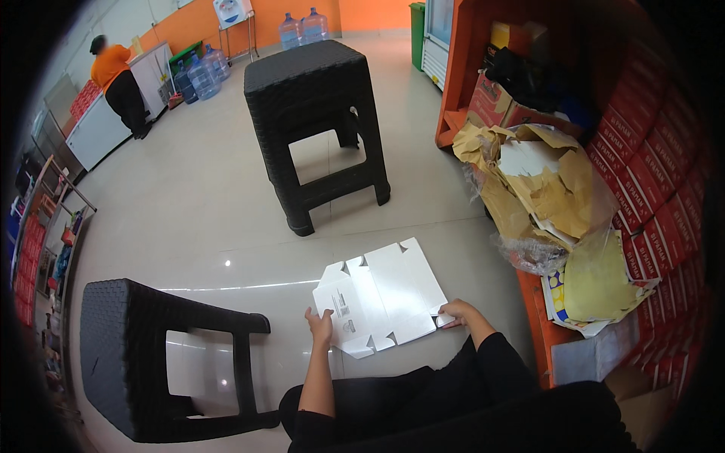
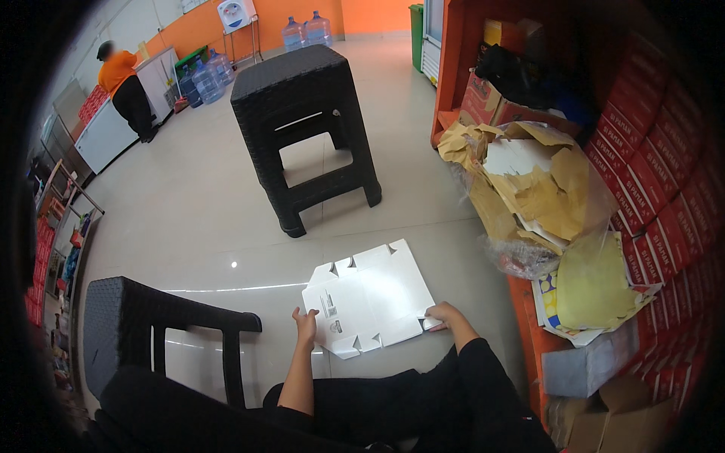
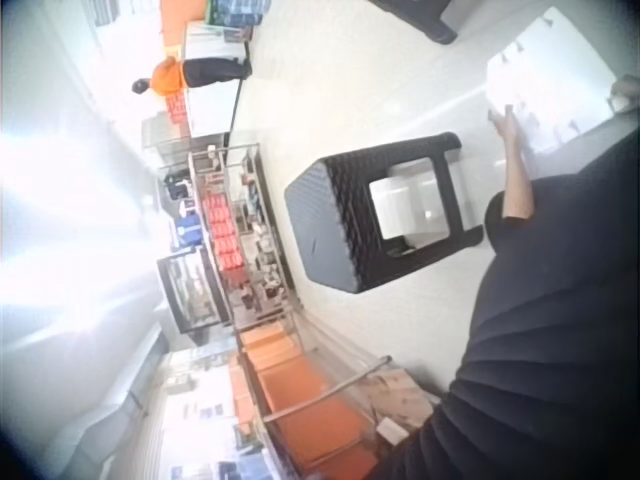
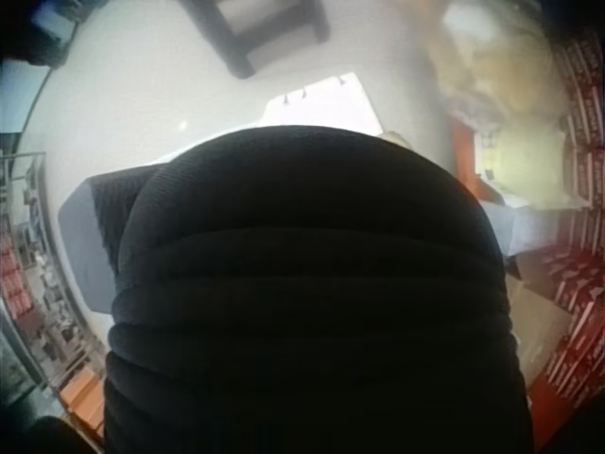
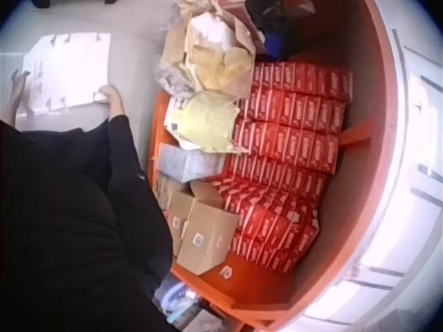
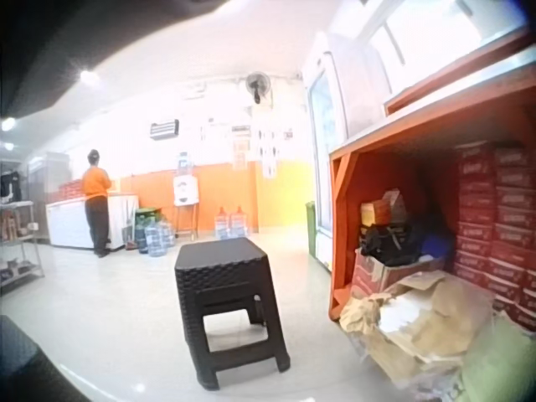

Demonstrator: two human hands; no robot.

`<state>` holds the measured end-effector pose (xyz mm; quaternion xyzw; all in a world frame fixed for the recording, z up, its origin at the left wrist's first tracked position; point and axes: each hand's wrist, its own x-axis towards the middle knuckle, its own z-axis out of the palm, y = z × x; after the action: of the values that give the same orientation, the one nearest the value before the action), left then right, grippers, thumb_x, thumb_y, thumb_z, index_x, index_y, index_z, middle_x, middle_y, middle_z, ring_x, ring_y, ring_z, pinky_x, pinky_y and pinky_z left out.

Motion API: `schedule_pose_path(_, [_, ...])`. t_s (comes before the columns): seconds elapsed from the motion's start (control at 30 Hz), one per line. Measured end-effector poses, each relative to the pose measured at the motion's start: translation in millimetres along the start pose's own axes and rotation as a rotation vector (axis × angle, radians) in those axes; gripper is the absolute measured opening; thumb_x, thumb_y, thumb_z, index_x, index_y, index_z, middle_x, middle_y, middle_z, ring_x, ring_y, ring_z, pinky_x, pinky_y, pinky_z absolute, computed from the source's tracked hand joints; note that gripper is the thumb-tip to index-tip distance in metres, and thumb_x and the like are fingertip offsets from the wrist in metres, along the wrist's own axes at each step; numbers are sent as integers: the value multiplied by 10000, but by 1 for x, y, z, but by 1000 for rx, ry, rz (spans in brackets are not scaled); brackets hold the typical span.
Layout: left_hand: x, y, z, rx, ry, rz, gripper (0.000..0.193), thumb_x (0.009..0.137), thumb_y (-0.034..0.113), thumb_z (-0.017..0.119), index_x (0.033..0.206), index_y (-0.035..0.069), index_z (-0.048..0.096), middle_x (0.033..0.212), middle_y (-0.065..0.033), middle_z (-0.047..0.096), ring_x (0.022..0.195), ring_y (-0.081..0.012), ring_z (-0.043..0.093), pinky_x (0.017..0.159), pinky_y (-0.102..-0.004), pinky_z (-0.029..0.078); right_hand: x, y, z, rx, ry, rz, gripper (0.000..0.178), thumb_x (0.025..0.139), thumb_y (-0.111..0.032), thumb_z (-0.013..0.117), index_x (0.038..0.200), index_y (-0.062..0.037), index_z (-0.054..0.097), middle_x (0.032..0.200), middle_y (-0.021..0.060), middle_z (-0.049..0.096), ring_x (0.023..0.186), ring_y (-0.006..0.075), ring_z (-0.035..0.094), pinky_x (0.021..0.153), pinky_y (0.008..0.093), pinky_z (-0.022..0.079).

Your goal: The person sits on the floor and folds flat white cardboard pieces into small boxes. They then pick up red product packets from a nearby shelf, place them inside the assembled boxes, and close the flaps. The person repeats this process for several items.

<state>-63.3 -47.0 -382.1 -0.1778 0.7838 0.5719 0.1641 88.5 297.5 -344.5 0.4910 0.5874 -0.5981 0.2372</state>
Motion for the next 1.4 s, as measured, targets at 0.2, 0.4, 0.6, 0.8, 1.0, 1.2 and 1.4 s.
schedule_pose_path(0.2, [-62, 17, 26, 901, -15, 796, 973, 663, 516, 722, 1389, 62, 261, 1463, -191, 199, 1360, -340, 173, 1031, -649, 141, -25, 1, 18, 102, 113, -149, 604, 796, 81, 543, 1301, -71, 250, 1191, 224, 456, 960, 353, 606, 685, 445, 597])
schedule_pose_path(0.4, [-134, 33, 64, 1127, -530, 1115, 676, 732, 406, 693, 1284, 97, 456, 1346, -81, 443, 1238, -231, 431, 1050, -567, 248, -40, 3, 37, 187, 18, -156, 668, 768, 89, 587, 1270, -139, 212, 1191, 206, 438, 948, 336, 606, 663, 427, 597])
schedule_pose_path(0.6, [-104, 13, 70, 1036, -645, 1194, 498, 749, 293, 684, 1157, 39, 557, 1236, -126, 542, 1127, -281, 526, 966, -421, 411, -29, 10, 47, -51, 46, -242, 735, 722, 11, 691, 1262, -156, 221, 1143, 173, 474, 877, 277, 619, 572, 357, 592])
schedule_pose_path(0.8, [-104, 27, 67, 934, -738, 1109, 488, 746, 282, 691, 1125, -3, 578, 1181, -152, 575, 1052, -318, 558, 907, -387, 454, -20, 14, 47, -84, 60, -192, 761, 673, 18, 705, 1243, -153, 231, 1152, 177, 470, 829, 273, 630, 543, 322, 585])
schedule_pose_path(1.0, [-102, 25, 69, 922, -762, 1176, 364, 811, 255, 624, 1059, -9, 586, 1101, -170, 601, 990, -330, 578, 874, -399, 468, -21, 15, 45, -58, 17, -174, 788, 662, 1, 717, 1254, -141, 216, 1197, 179, 441, 912, 291, 609, 570, 338, 582])
schedule_pose_path(1.2, [-92, 10, 75, 999, -655, 1337, 194, 856, 193, 534, 927, 13, 553, 922, -148, 601, 889, -312, 589, 769, -400, 503, -67, 9, 56, -748, 309, -344, 780, 633, -76, 760, 1263, -129, 304, 1230, 192, 426, 1094, 326, 514, 793, 424, 517])
schedule_pose_path(1.4, [-97, 61, 57, 979, -587, 1460, 216, 832, 194, 557, 956, 17, 550, 908, -126, 591, 897, -287, 594, 743, -375, 514, -88, -6, 46, -964, 525, -1166, 473, 565, -41, 721, 1008, -99, 568, 1048, 82, 529, 1007, 270, 529, 839, 396, 462])
